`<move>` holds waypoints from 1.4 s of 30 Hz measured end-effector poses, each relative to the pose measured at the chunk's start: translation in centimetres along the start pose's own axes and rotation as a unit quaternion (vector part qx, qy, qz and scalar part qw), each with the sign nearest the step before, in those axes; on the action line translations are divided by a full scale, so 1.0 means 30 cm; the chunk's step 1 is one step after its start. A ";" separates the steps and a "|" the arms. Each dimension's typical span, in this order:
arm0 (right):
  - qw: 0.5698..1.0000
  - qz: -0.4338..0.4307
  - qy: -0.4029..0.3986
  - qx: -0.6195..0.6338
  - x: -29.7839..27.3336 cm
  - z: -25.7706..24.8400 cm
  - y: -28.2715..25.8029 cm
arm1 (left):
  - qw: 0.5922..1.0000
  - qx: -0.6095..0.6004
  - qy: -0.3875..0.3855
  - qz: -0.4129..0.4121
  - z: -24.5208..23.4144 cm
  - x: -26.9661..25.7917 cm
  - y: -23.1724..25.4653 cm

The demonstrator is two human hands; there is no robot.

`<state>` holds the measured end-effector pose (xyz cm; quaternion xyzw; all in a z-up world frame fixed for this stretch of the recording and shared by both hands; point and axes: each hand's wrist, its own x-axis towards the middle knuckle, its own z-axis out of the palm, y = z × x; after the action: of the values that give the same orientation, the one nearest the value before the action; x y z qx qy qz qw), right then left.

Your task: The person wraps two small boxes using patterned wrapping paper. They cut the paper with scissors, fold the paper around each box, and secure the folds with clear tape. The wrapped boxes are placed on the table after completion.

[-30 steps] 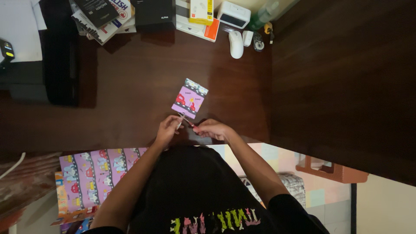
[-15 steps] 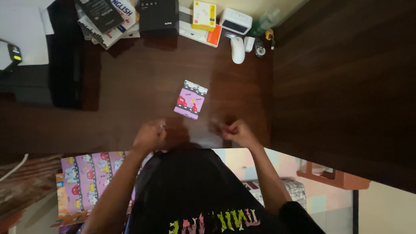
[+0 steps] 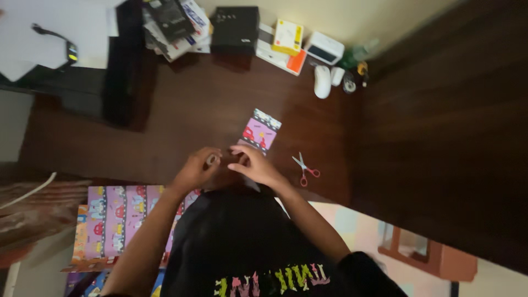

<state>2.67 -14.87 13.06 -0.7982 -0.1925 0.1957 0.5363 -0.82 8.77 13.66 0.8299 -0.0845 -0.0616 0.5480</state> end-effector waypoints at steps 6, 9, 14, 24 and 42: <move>0.998 0.023 -0.051 -0.007 0.162 0.101 -0.004 | 0.999 0.010 0.031 -0.033 -0.038 -0.049 -0.008; 0.997 0.038 -0.060 -0.007 0.207 0.174 -0.012 | 0.996 0.023 0.070 -0.045 -0.079 -0.099 -0.021; 0.994 -0.031 -0.104 0.031 0.339 0.343 -0.005 | 0.976 0.074 0.172 -0.112 -0.185 -0.207 -0.069; 0.965 -0.069 -0.191 0.164 0.676 0.808 0.136 | 0.889 0.301 0.314 -0.144 -0.448 -0.300 -0.371; 0.993 -0.013 -0.102 0.059 0.699 0.774 0.110 | 0.879 0.282 0.342 -0.176 -0.449 -0.328 -0.407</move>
<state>8.75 12.94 -0.33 -0.7384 -0.2450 0.2800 0.5624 -6.94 27.63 7.81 0.9200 0.2417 0.1571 0.2654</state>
